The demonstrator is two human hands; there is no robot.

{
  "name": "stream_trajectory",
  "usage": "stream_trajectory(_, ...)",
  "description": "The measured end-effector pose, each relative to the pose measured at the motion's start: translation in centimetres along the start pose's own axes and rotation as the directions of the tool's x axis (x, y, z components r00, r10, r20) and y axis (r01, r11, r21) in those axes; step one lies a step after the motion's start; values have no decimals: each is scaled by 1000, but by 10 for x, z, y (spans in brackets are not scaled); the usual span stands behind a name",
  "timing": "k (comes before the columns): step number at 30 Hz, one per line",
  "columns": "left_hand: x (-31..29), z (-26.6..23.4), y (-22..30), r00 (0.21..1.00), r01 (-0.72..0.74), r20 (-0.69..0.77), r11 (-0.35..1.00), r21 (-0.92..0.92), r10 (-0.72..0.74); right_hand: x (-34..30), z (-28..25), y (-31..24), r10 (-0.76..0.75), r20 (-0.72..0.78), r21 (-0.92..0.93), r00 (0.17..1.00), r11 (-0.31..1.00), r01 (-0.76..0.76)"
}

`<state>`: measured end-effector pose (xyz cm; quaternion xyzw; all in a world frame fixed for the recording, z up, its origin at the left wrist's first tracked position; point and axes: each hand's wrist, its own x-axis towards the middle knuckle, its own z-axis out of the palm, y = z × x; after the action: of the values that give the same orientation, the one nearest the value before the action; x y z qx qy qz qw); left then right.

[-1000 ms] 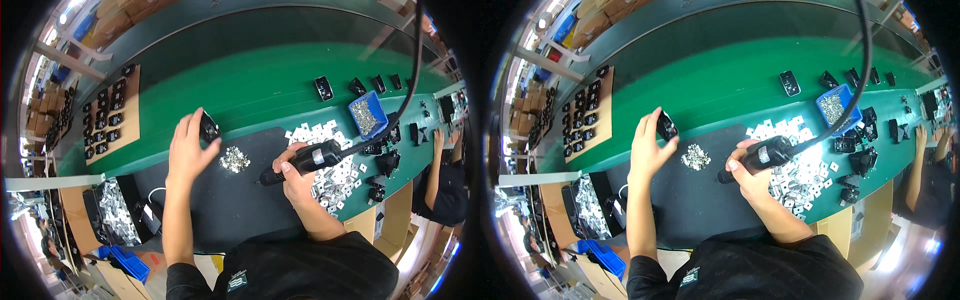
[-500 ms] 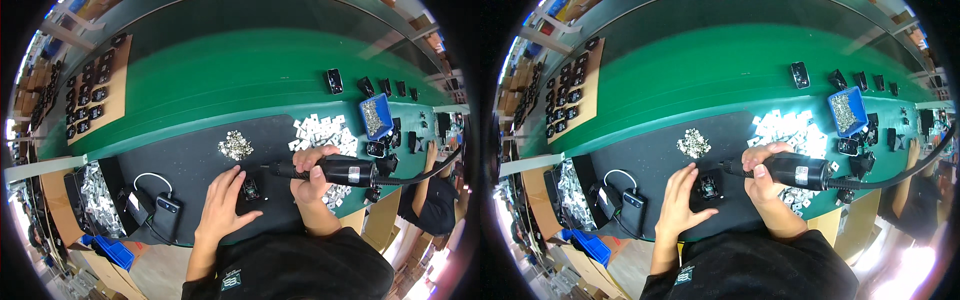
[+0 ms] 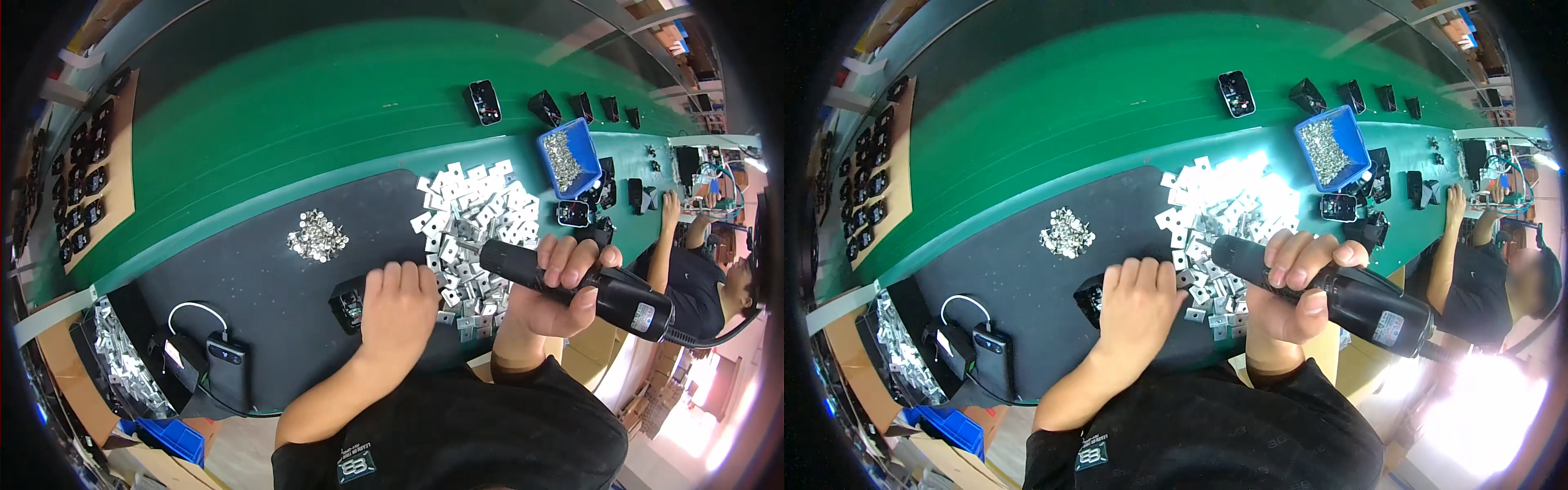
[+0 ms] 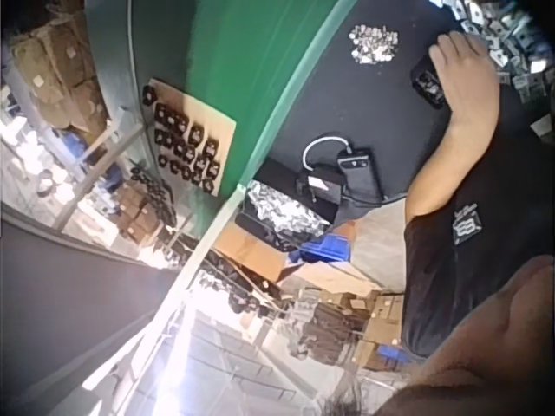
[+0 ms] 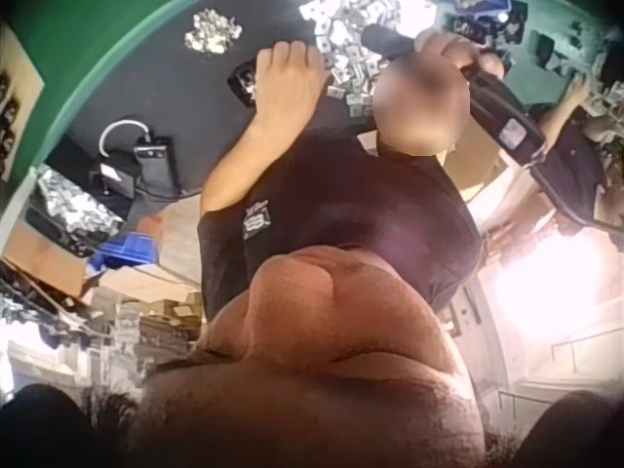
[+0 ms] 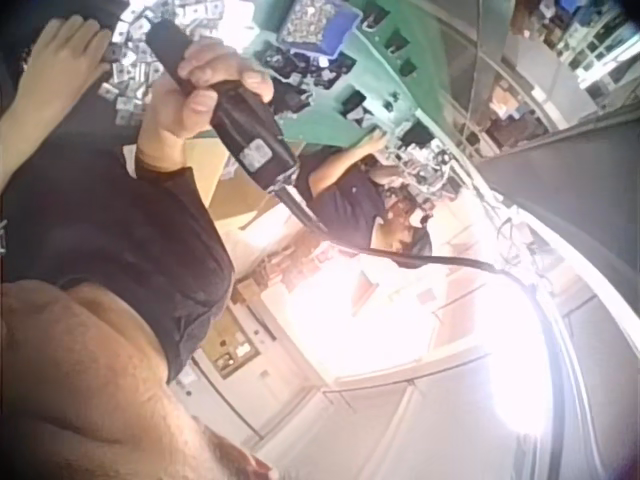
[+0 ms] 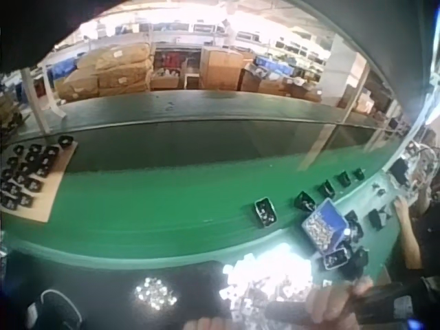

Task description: The person uses a handheld electric screwdriver to fasten screws into small black electronic devices on a green workbench. They repeatedly pick up devices, secure them with screws, and place the finished units onto a cardboard sheet. The workspace contains piles of screws and white plastic components.

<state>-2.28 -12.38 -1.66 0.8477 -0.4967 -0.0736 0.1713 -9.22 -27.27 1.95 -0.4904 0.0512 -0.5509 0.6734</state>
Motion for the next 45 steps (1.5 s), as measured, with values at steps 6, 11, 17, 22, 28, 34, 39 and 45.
stream_trajectory(6, 3, 7, -3, 998, -54, -29, 998, -24, 53, -6, 5, 11, 76, -10, 43, 997, 996, -76)
stream_trajectory(11, 0, 6, 0, 993, -86, -95, 981, -174, 70, 1, 23, 15, 55, 11, 128, 998, 990, -56)
stream_trajectory(17, -44, -35, -23, 981, -145, -182, 886, -440, 70, 12, 47, 19, 80, 54, 157, 995, 984, -87)
stream_trajectory(22, -76, -54, -60, 957, 9, -225, 798, -603, -181, -6, 83, 51, 193, 109, 130, 975, 970, -206)
stream_trajectory(28, -111, -42, -83, 903, 210, -231, 840, -500, -363, -14, 135, 97, 195, 279, -11, 940, 980, -200)
stream_trajectory(34, -122, -34, -95, 901, 309, -160, 856, -416, -403, -15, 148, 115, 260, 304, -132, 916, 964, -230)
stream_trajectory(39, -114, -37, -99, 926, 301, -90, 861, -409, -367, -13, 152, 118, 253, 299, -101, 920, 967, -233)
stream_trajectory(45, -102, -38, -98, 870, 308, -151, 758, -576, -468, 3, 138, 87, 279, 270, 58, 921, 951, -305)
